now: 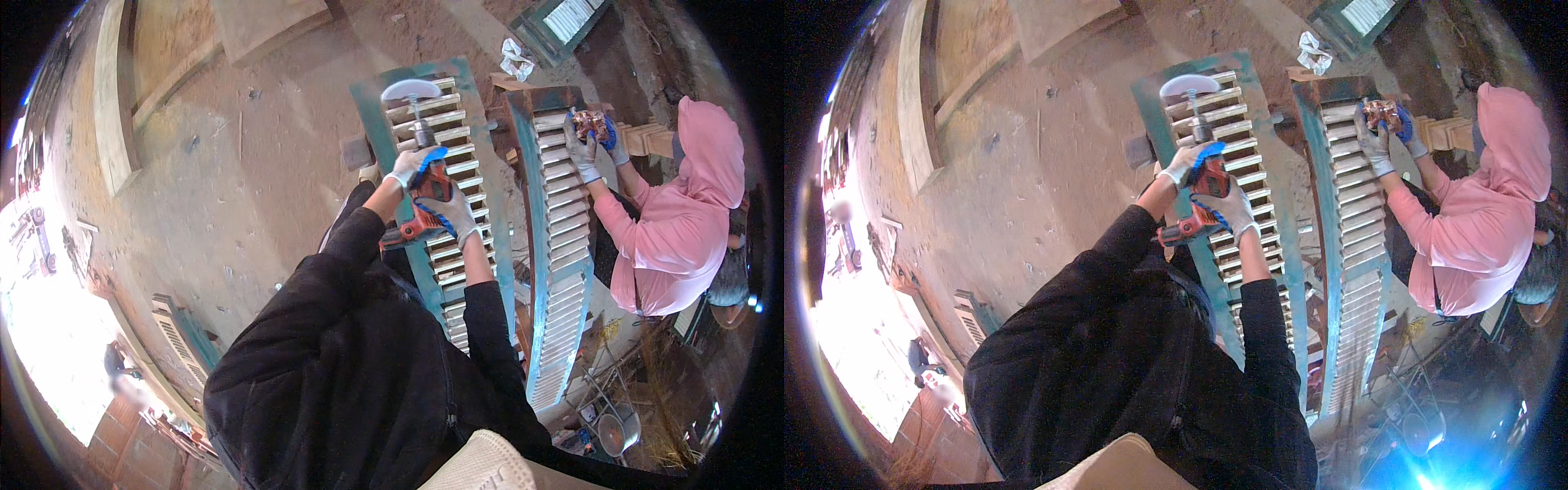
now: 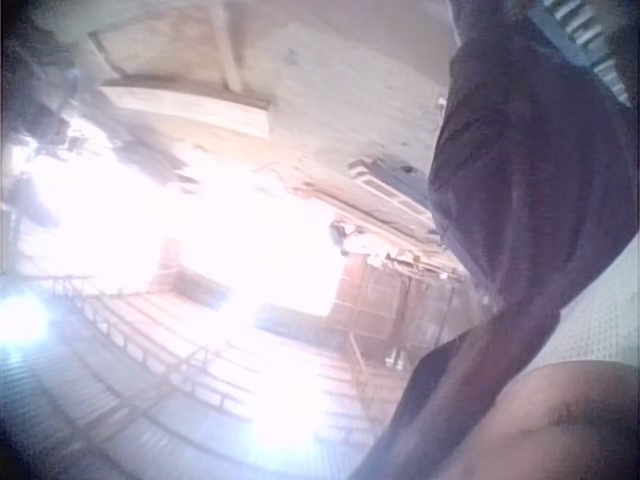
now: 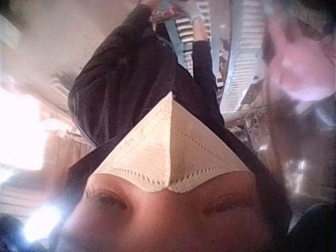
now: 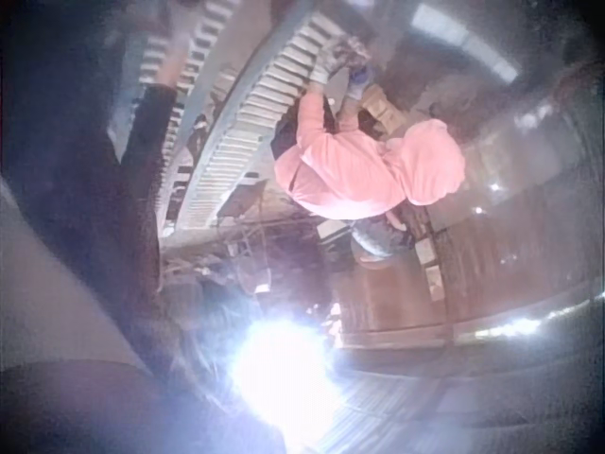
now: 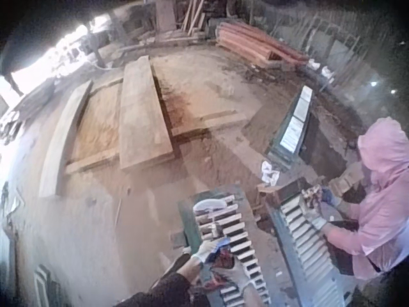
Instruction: The person uses a handheld power sander to smooth wooden slats on a green frame, then applies a dark finish with a brush. The person moves between slats and occasionally adjusts position while working.
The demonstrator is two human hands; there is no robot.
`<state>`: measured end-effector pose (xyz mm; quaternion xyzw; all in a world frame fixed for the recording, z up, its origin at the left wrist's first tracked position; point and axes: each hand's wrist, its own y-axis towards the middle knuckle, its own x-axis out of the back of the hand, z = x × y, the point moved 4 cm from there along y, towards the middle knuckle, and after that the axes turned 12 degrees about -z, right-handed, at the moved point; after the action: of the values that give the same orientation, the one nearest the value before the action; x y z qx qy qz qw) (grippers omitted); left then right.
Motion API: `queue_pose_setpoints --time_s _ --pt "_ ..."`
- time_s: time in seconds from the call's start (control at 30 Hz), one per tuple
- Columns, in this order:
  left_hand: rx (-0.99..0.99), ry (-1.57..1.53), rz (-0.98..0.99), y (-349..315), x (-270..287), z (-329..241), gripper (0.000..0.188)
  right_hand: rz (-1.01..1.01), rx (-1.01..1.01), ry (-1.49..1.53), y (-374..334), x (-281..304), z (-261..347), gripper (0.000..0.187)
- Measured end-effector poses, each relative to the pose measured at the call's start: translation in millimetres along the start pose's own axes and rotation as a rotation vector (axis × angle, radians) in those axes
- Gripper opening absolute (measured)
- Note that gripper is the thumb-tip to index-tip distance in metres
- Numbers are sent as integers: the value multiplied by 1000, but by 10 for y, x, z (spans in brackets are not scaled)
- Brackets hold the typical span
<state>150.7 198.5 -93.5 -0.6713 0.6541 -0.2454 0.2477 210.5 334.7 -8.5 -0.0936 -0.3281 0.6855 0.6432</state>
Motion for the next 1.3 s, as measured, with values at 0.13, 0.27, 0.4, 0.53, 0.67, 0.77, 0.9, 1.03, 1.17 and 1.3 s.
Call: queue_pose_setpoints --time_s 0.13,0.27,0.4,0.53,0.67,0.77,0.9,1.03,1.17,1.3 --pt "154 51 -126 61 80 87 42 12 -49 149 -39 -128 -44 83" --pt "160 280 -151 -9 -31 -175 44 -42 -43 178 -10 -73 -146 77" --pt "370 108 -170 -60 353 -153 40 25 -116 276 -71 -403 51 79" --pt "223 247 -173 -125 288 -250 45 -9 -68 287 -34 -393 -158 78" --pt "158 328 -206 -25 80 -134 44 56 7 164 76 -21 -58 76" --pt "269 -141 -193 -60 -359 -201 51 62 -73 186 146 345 5 73" --pt "284 -135 -312 86 -589 -286 56 207 15 198 420 628 28 62" --pt "283 -49 -340 -49 -713 -344 60 201 -34 24 287 846 369 60" --pt "126 -57 -265 -17 -662 -323 62 173 -95 99 364 765 29 64" --pt "347 -274 -306 -108 -459 -198 53 236 -147 39 255 589 222 68"
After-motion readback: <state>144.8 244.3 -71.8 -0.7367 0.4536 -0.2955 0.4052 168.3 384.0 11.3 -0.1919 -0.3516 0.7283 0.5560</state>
